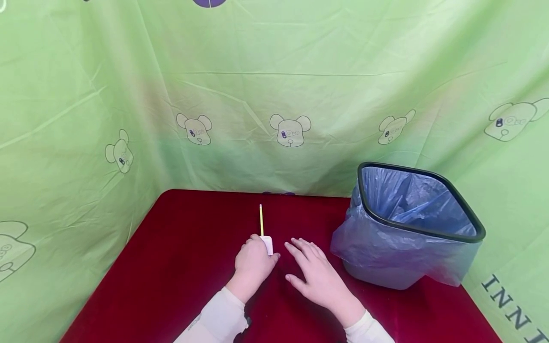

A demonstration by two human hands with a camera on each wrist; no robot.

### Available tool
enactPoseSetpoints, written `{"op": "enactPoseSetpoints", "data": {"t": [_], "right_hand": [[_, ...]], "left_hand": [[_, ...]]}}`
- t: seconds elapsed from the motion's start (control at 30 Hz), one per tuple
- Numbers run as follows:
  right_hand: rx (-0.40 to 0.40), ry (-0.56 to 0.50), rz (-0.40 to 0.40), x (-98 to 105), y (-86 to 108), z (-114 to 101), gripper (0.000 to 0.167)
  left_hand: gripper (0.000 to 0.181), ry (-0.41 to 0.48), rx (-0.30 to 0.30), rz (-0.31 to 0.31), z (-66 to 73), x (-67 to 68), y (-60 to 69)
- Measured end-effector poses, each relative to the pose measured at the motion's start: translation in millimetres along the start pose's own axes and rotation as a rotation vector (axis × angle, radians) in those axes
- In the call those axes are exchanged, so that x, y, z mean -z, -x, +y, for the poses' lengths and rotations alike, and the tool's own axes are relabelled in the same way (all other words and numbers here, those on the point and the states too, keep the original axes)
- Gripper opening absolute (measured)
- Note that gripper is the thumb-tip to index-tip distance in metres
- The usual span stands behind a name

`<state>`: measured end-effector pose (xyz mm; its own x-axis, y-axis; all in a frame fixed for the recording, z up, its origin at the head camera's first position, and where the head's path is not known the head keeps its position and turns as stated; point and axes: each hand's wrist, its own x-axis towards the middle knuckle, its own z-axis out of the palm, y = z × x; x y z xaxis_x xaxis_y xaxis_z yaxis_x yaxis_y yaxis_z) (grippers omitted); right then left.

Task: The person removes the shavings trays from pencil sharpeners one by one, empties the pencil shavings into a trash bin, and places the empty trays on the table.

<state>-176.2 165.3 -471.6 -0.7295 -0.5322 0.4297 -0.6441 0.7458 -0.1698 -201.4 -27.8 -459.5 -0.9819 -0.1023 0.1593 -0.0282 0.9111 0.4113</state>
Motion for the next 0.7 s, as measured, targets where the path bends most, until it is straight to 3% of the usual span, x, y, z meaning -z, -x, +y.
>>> {"op": "enactPoseSetpoints", "data": {"t": [0.27, 0.7], "right_hand": [[-0.051, -0.008, -0.040, -1.3, 1.7, -1.4, 0.073], [-0.047, -0.003, -0.011, -2.6, 4.4, 1.5, 0.073]], "left_hand": [[0.078, -0.003, 0.005, -0.022, 3.9, 1.6, -1.7], [0.065, 0.078, 0.013, -0.044, 2.8, 2.8, -4.4]]}}
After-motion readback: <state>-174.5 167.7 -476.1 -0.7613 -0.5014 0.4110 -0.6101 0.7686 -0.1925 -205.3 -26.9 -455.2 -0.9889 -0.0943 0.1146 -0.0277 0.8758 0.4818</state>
